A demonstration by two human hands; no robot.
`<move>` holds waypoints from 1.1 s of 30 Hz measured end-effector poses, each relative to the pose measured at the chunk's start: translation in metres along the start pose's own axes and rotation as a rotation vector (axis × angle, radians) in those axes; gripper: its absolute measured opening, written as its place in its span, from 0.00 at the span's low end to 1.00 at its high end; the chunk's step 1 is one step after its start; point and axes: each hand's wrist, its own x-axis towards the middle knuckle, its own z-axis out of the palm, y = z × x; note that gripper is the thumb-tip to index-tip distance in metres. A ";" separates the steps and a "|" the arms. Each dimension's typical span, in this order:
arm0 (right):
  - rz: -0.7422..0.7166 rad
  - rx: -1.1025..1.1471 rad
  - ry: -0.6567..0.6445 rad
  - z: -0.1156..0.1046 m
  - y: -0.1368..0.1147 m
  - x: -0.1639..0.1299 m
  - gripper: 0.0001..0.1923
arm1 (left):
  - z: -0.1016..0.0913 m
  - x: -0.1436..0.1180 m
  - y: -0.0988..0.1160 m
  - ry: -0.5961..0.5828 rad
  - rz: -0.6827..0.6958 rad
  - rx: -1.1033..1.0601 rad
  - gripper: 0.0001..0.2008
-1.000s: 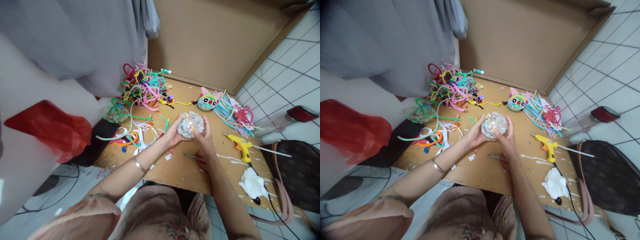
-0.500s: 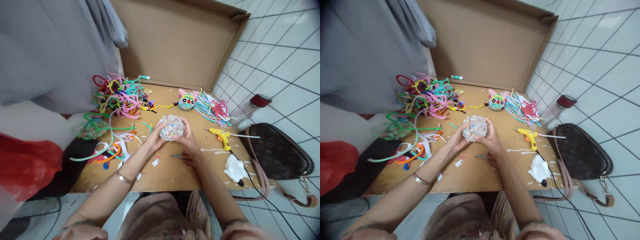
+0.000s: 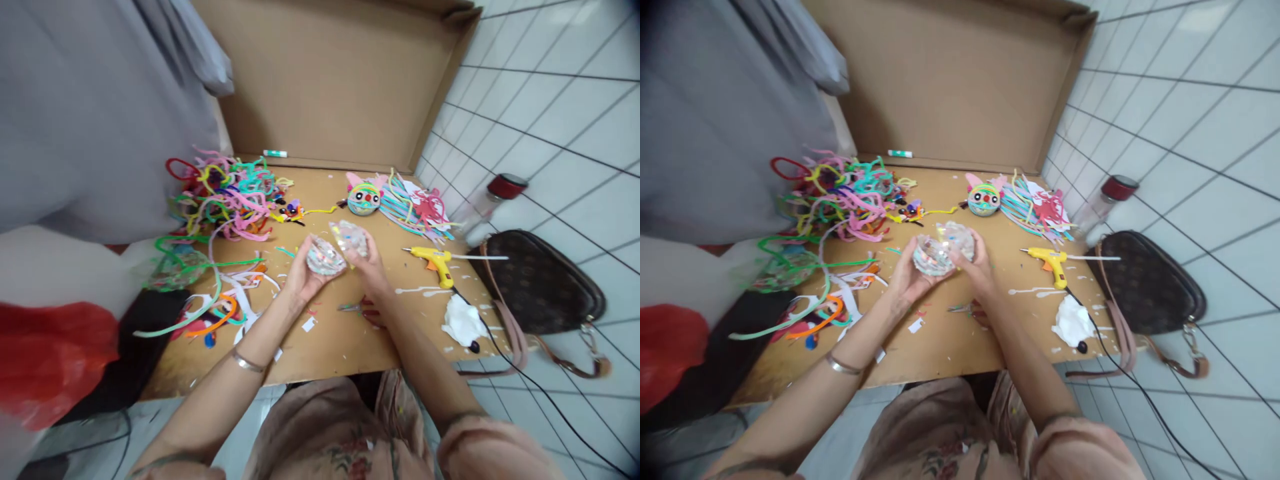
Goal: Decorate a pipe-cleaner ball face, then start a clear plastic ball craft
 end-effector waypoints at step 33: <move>-0.233 -0.348 0.102 0.026 -0.032 0.016 0.39 | 0.007 0.002 -0.016 0.049 -0.053 -0.123 0.19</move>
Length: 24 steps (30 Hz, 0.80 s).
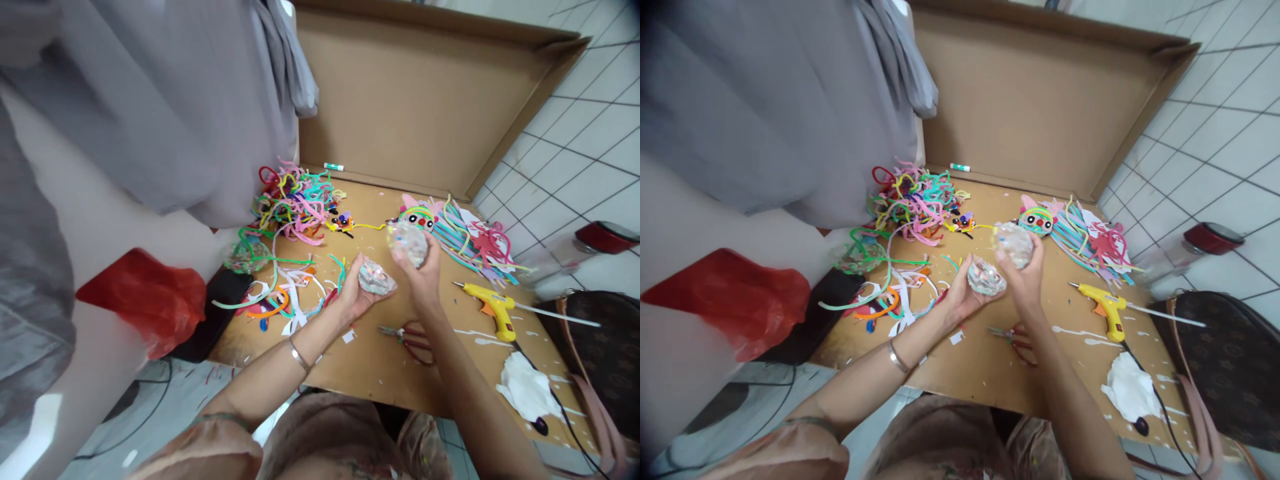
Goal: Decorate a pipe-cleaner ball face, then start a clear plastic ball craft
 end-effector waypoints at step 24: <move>-0.353 -0.752 -0.754 0.207 0.069 0.187 0.12 | 0.010 -0.007 0.008 0.123 -0.048 -0.300 0.25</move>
